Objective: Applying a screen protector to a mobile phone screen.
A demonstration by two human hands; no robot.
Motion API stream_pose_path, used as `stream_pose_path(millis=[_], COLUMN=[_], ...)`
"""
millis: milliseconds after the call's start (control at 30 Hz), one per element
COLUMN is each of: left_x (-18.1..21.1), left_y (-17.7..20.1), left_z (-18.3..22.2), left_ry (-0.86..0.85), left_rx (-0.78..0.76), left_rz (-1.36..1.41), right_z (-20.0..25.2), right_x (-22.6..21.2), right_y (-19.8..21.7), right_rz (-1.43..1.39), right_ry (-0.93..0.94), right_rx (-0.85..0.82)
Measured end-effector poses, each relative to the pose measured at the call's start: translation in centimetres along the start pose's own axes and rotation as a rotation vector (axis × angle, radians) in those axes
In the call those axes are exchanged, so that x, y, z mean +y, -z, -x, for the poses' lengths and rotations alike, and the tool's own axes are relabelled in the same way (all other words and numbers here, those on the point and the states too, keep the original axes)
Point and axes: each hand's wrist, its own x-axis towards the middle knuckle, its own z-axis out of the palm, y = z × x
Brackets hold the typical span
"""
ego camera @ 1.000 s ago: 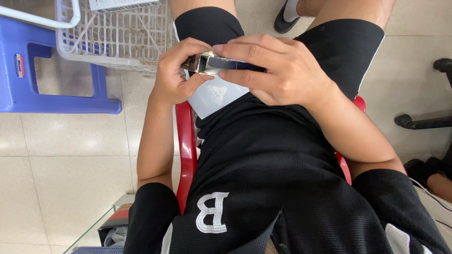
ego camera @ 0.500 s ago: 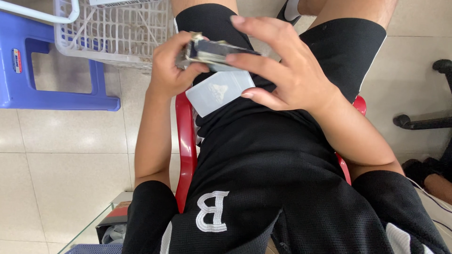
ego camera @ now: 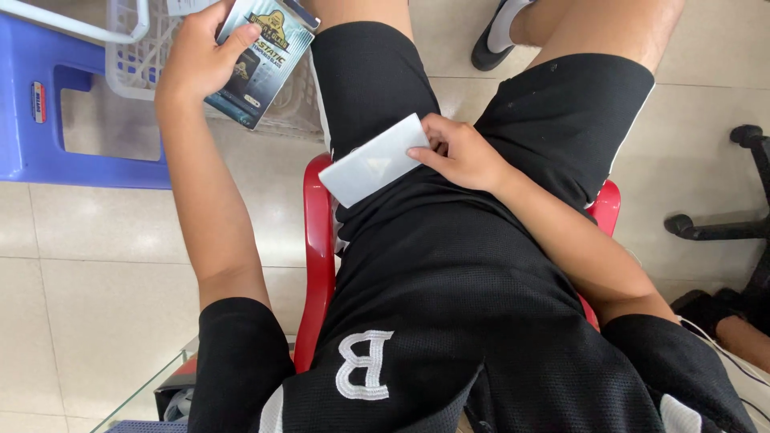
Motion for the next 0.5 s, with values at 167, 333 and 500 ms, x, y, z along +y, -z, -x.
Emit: stream_pose_path(millis=[167, 333, 500], left_x=[-2.3, -0.3, 14.2], left_y=[-1.0, -4.3, -8.3], left_z=[0.6, 1.3, 6.2], left_ry=[0.077, -0.092, -0.158], left_rx=[0.042, 0.314, -0.217], left_rz=[0.041, -0.306, 0.656], right_z=[0.2, 1.4, 2.8], right_x=[0.9, -2.6, -7.6], right_y=[0.3, 1.8, 2.9], right_rz=[-0.294, -0.312, 0.021], right_ry=[0.038, 0.075, 0.4], right_rx=[0.023, 0.126, 0.26])
